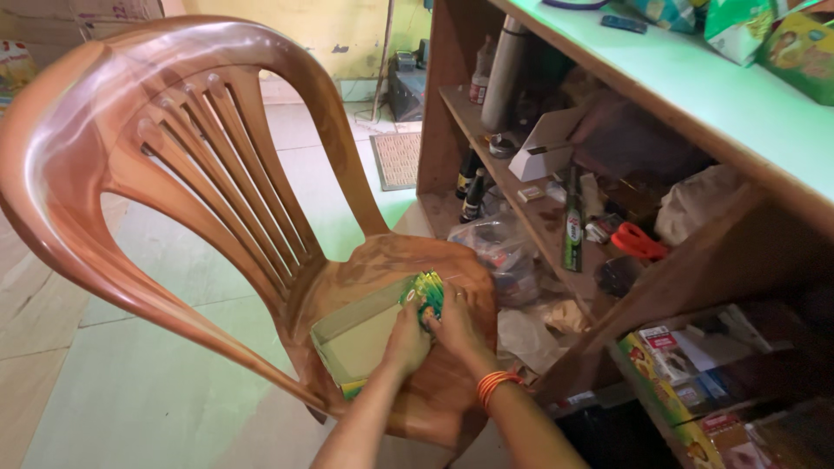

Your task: The person wipes down small green packets and a cardboard box with a white cloth, then stacks the packets into the box.

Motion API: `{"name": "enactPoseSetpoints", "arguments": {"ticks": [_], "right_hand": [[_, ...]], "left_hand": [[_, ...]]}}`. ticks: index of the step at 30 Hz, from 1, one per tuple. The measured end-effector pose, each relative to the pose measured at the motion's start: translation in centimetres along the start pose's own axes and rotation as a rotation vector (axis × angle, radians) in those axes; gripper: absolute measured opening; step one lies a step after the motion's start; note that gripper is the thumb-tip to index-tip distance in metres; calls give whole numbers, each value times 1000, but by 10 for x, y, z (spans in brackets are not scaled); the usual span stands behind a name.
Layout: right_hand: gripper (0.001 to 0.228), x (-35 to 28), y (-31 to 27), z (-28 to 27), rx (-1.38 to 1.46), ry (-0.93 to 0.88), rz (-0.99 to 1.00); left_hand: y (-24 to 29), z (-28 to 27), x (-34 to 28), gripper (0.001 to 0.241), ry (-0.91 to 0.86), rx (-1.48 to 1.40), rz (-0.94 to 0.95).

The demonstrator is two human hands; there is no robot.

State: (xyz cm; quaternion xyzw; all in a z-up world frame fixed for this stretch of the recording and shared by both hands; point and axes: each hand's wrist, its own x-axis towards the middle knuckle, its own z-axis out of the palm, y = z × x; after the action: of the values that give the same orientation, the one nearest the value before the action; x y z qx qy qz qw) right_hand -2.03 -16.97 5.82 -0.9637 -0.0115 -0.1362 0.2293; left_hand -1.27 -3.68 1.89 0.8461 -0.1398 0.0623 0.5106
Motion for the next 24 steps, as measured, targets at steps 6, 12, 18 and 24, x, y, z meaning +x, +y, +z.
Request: {"name": "enactPoseSetpoints", "arguments": {"ticks": [6,12,18,24], "right_hand": [[69,-1,-7,-33,1,118,-112],[33,13,-22,-130,-93,308,-289],[16,13,-67,-290,-372,468,-500],[23,-36,-96,-449,-786,530,-635]], "left_hand": [[23,-10,-2,49,27,43,-53],[106,-19,23,51,293,-27,404],[273,-50,26,41,267,-220,471],[418,-67,-16,45,101,-453,568]]}}
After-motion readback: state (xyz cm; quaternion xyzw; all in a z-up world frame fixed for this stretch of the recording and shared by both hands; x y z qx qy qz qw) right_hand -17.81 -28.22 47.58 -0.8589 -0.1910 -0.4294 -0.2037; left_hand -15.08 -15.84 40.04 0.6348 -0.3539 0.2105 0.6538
